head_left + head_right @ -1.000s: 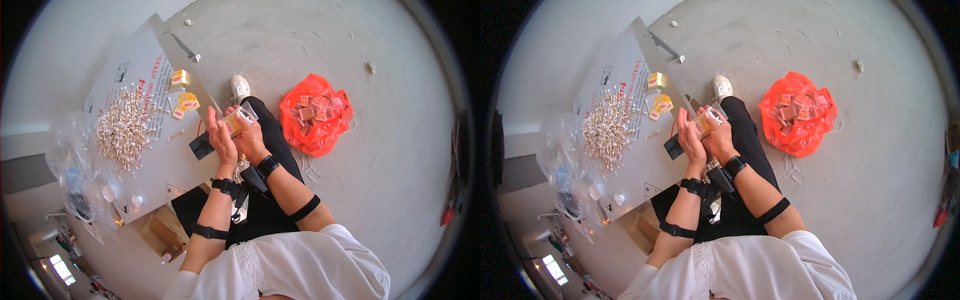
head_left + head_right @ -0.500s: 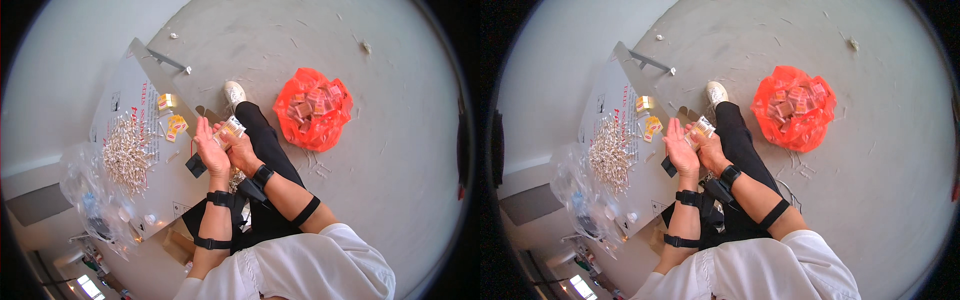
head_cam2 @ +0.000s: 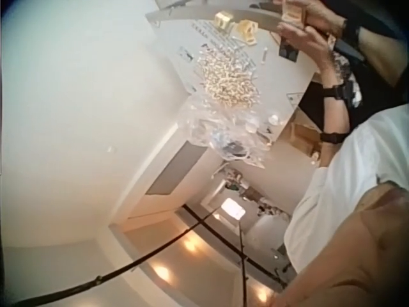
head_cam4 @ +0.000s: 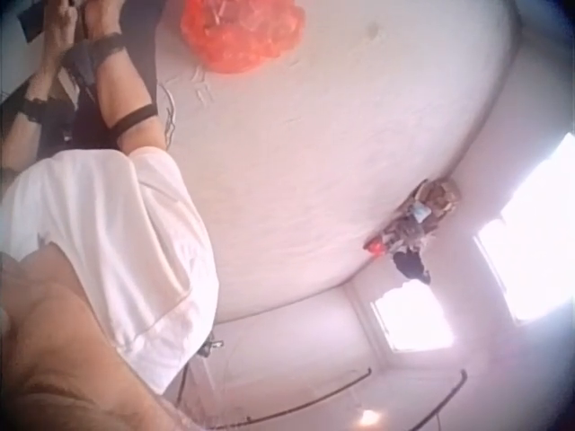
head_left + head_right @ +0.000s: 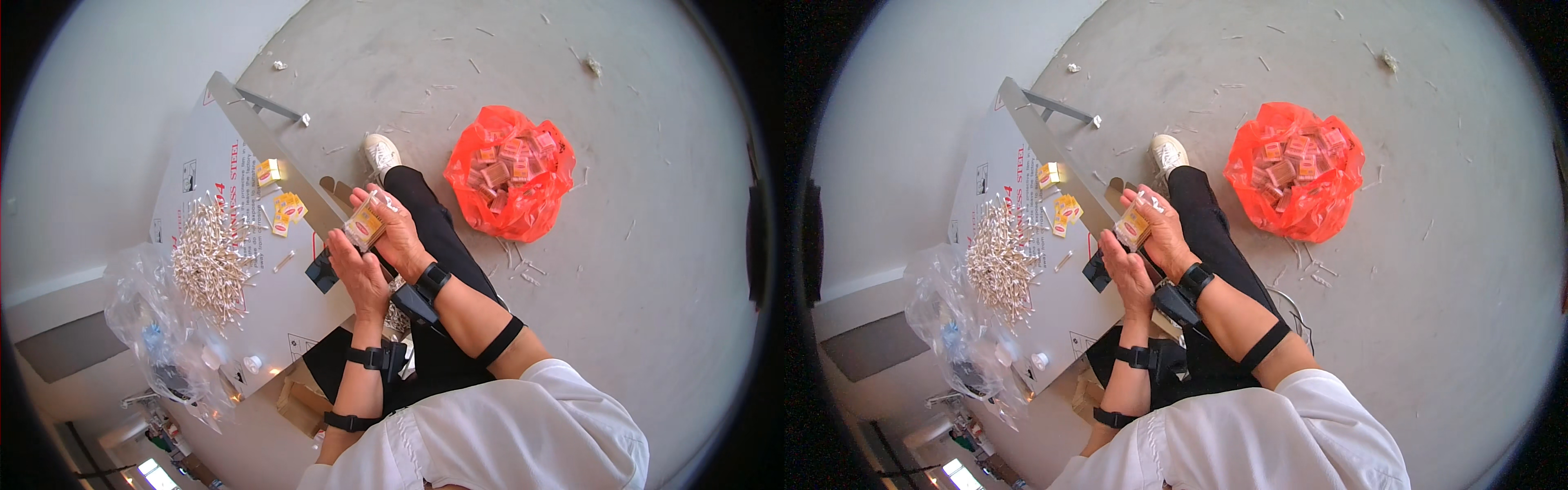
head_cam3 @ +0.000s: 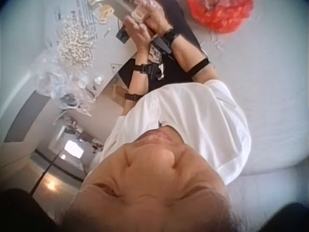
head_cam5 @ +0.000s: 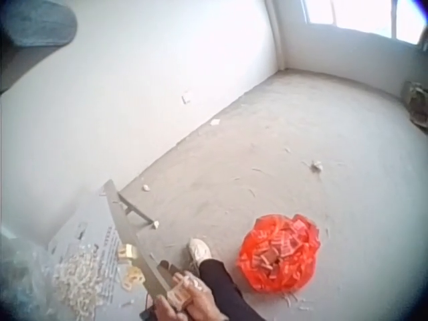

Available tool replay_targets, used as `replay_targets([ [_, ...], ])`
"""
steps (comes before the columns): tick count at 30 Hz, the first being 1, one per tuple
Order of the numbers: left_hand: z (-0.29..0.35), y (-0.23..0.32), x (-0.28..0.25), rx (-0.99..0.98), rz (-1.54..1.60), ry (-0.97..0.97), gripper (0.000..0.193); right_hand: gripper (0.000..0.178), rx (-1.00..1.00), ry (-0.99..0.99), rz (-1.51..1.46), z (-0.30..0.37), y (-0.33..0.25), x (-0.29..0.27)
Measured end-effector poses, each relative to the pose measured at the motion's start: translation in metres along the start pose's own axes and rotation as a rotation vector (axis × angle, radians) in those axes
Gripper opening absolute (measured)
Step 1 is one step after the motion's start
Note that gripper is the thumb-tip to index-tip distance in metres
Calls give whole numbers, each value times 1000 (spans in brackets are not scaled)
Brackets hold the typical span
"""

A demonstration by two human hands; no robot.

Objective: The person is counting and packing bundles of cotton swabs into small plastic bags.

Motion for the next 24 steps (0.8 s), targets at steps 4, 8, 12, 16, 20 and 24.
replay_targets([
  [4,-3,13,9,127,112,-16,80,44,65,22,80,5,11,-1],
  [8,-8,21,6,121,141,-65,85,39,55,-7,158,6,10,-2],
  [12,-10,26,-2,167,227,-154,84,37,83,-21,131,6,15,-2],
  [16,-8,29,-6,211,311,-239,84,37,81,-74,133,4,15,-5],
  [20,5,-1,-5,31,196,-74,81,40,107,-133,30,1,19,-8],
  [24,27,-10,-4,26,-221,-142,78,43,30,-87,50,-1,8,-11],
])
Point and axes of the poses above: each hand's wrist, its own z-axis away from the middle knuckle, its own x-axis out of the palm, y = z × x, the point moved 6 cm from there along -z, towards the middle knuckle, and after that the axes turned 13 degrees about -z, right-handed, at the moved point
